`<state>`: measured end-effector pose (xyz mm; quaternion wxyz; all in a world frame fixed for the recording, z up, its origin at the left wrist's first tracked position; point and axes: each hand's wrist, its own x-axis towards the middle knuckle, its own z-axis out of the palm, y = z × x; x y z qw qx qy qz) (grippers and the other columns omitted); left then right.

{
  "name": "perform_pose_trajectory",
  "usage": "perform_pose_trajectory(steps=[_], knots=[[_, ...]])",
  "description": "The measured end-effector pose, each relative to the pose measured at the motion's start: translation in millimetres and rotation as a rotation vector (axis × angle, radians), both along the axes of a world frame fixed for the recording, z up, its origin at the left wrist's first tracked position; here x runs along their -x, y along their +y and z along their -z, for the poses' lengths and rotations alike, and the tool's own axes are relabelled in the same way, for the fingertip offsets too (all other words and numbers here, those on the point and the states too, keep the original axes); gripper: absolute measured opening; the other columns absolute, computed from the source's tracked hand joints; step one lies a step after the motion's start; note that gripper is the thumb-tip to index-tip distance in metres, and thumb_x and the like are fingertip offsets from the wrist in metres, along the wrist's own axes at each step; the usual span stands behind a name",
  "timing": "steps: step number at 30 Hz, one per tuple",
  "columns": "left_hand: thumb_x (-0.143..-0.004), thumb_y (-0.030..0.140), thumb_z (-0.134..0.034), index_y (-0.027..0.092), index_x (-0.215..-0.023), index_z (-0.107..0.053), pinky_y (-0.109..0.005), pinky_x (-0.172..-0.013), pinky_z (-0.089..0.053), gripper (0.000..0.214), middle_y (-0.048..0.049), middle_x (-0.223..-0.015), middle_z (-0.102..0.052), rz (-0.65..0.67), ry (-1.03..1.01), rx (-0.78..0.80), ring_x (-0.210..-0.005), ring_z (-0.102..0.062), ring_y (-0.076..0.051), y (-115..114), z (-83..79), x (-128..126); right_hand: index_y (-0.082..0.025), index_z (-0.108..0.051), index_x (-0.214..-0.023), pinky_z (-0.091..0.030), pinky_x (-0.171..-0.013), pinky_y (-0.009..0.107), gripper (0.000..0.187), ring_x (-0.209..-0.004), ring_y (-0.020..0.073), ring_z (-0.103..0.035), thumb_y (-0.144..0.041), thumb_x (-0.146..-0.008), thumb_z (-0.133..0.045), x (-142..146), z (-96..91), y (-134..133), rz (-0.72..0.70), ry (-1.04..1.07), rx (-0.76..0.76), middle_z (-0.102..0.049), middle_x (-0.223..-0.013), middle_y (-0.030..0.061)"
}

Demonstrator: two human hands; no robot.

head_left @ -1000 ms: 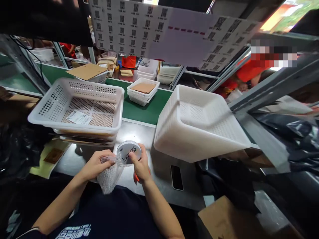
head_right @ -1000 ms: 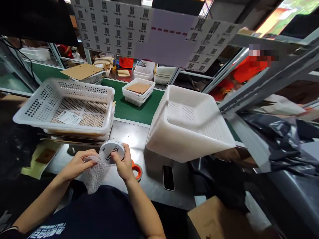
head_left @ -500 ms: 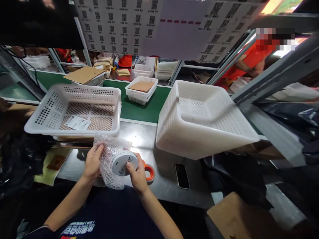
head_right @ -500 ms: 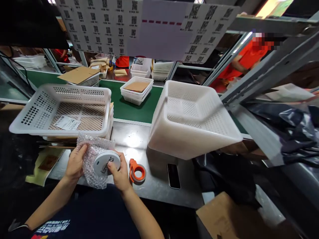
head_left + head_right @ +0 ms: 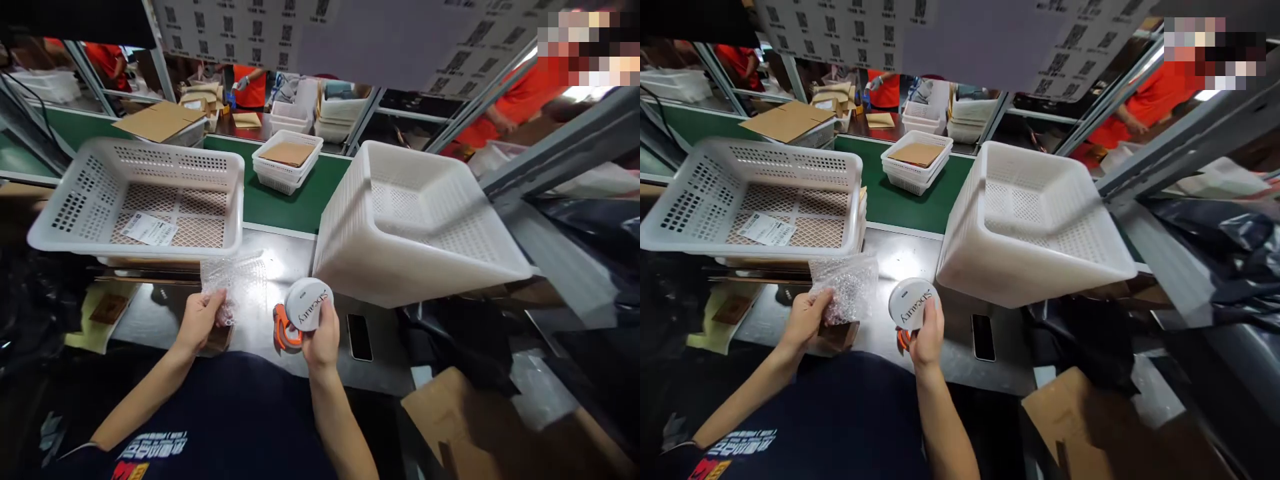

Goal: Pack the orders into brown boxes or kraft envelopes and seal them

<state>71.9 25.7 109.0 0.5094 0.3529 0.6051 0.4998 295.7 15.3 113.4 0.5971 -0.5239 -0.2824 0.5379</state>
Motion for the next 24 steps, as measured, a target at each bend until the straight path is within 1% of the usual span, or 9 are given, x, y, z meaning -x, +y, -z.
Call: perform_pose_trajectory(steps=[3,7,9,11,13,15,18,21,24], knots=[[-0.078,0.066,-0.075,0.014,-0.061,-0.068,-0.024,-0.041,-0.040,0.055,-0.0064,-0.053,-0.066,0.008,0.010,-0.003,-0.040,-0.054,-0.014,1.8,0.2,-13.8,-0.024,-0.060,-0.113,-0.042,-0.035,0.027,0.045,-0.049,0.0163,-0.057,-0.062,-0.089,-0.068,-7.4,2.2,-31.8,-0.245,0.000,0.106,-0.068,-0.081,0.0018],[-0.086,0.071,-0.065,0.015,-0.058,-0.066,-0.025,-0.042,-0.041,0.063,-0.0068,-0.051,-0.065,0.136,-0.018,0.019,-0.041,-0.056,-0.015,-1.5,7.8,-32.0,-0.026,-0.061,-0.126,-0.050,-0.040,0.028,0.050,-0.060,0.0177,-0.066,-0.053,-0.087,-0.077,-10.6,7.0,-57.1,-0.436,-0.129,0.088,-0.072,-0.102,0.0066],[-0.091,0.074,-0.057,0.016,-0.054,-0.064,-0.025,-0.044,-0.041,0.069,-0.0064,-0.048,-0.061,0.203,-0.009,0.018,-0.042,-0.056,-0.015,-4.7,13.4,-37.7,-0.028,-0.046,-0.148,-0.048,-0.038,0.027,0.070,-0.055,0.0162,-0.064,-0.050,-0.089,-0.076,-10.4,10.3,-59.1,-0.431,-0.138,0.108,-0.073,-0.100,0.0059],[-0.094,0.073,-0.054,0.016,-0.053,-0.064,-0.025,-0.047,-0.042,0.070,-0.0064,-0.049,-0.061,0.278,0.026,0.002,-0.045,-0.056,-0.015,-7.7,18.4,-39.8,-0.029,-0.019,-0.165,-0.047,-0.037,0.026,0.095,-0.051,0.0154,-0.062,-0.046,-0.091,-0.075,-10.7,13.9,-57.5,-0.407,-0.136,0.107,-0.073,-0.093,0.0034],[-0.094,0.069,-0.057,0.016,-0.055,-0.065,-0.025,-0.049,-0.043,0.066,-0.0058,-0.051,-0.061,0.376,0.072,-0.012,-0.048,-0.056,-0.015,-10.1,21.9,-39.5,-0.030,0.002,-0.169,-0.047,-0.037,0.026,0.107,-0.050,0.0155,-0.061,-0.045,-0.093,-0.072,-11.9,17.0,-54.9,-0.380,-0.136,0.083,-0.073,-0.090,0.0020],[-0.093,0.065,-0.062,0.016,-0.059,-0.066,-0.025,-0.050,-0.042,0.060,-0.0046,-0.054,-0.061,0.487,0.085,-0.012,-0.050,-0.055,-0.015,-12.1,23.3,-38.4,-0.031,0.006,-0.169,-0.052,-0.044,0.027,0.108,-0.056,0.0166,-0.064,-0.042,-0.095,-0.071,-14.4,18.6,-52.1,-0.339,-0.140,0.055,-0.073,-0.090,0.0023],[-0.089,0.063,-0.068,0.016,-0.066,-0.067,-0.023,-0.048,-0.039,0.052,-0.0017,-0.054,-0.059,0.600,0.041,0.028,-0.049,-0.052,-0.013,-14.3,22.5,-36.3,-0.030,-0.010,-0.170,-0.060,-0.058,0.030,0.099,-0.067,0.0175,-0.069,-0.039,-0.093,-0.073,-21.6,17.8,-47.8,-0.309,-0.130,0.029,-0.074,-0.089,0.0015],[-0.081,0.061,-0.076,0.016,-0.070,-0.070,-0.022,-0.046,-0.036,0.047,0.0011,-0.051,-0.055,0.651,-0.014,0.086,-0.045,-0.045,-0.011,-14.6,20.4,-31.4,-0.029,-0.028,-0.167,-0.054,-0.050,0.026,0.088,-0.055,0.0139,-0.061,-0.040,-0.092,-0.073,-31.6,16.3,-42.3,-0.427,-0.085,0.063,-0.069,-0.076,-0.0033],[-0.077,0.053,-0.083,0.015,-0.081,-0.076,-0.022,-0.049,-0.039,0.039,-0.0006,-0.059,-0.062,0.744,-0.039,0.138,-0.049,-0.049,-0.011,-14.8,22.1,-22.8,-0.026,-0.063,-0.146,-0.059,-0.059,0.029,0.064,-0.066,0.0157,-0.067,-0.039,-0.086,-0.078,-38.1,21.4,-34.5,-0.486,-0.118,0.035,-0.075,-0.086,0.0005]])
